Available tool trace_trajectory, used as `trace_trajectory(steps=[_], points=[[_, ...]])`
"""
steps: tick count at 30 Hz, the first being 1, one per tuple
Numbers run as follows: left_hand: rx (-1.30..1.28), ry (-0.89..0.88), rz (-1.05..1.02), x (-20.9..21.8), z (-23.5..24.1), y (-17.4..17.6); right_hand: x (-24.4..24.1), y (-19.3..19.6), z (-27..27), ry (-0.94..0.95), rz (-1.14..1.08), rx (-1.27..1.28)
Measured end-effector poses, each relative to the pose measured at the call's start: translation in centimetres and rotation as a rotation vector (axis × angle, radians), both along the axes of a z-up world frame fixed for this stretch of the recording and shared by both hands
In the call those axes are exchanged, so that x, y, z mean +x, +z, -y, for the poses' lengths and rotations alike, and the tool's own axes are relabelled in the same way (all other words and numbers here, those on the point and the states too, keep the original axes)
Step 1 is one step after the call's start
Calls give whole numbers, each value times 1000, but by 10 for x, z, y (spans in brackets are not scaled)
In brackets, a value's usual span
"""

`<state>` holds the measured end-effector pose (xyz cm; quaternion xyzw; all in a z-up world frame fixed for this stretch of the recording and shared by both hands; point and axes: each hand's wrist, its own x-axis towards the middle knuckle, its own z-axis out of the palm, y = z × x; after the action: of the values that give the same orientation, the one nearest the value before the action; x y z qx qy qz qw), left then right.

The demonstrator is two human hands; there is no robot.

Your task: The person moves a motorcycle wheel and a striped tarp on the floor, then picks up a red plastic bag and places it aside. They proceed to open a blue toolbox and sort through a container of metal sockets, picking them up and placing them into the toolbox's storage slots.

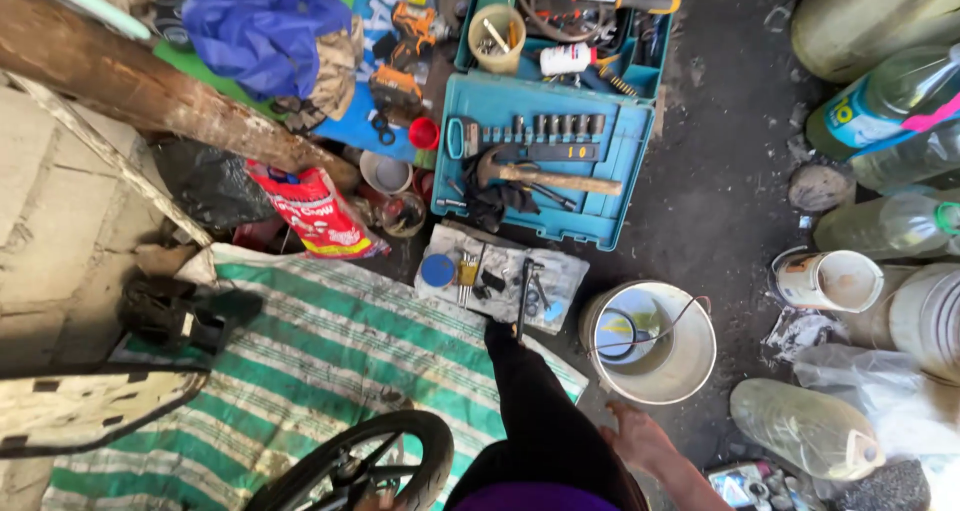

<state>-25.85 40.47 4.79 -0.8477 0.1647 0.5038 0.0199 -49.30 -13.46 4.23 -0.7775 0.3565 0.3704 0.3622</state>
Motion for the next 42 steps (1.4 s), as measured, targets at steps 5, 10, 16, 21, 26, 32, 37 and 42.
trace_trajectory(steps=[5,10,16,21,26,32,37,42], points=[[-223,360,-20,159,153,14,91,-1,11,-61,54,49],[-597,519,-264,263,264,137,187,-8,30,-137,16,74],[-425,597,139,268,179,77,290,10,58,-159,-33,119],[-289,658,72,321,172,82,393,12,112,-108,-30,-40],[-400,591,54,398,224,61,509,-17,190,-246,555,-454],[-512,187,-94,519,334,46,646,-33,302,-141,855,-893],[-766,73,-50,599,425,37,696,-111,371,-133,679,-1055],[-1141,-97,307,648,546,31,696,-124,364,-59,709,-1255]])
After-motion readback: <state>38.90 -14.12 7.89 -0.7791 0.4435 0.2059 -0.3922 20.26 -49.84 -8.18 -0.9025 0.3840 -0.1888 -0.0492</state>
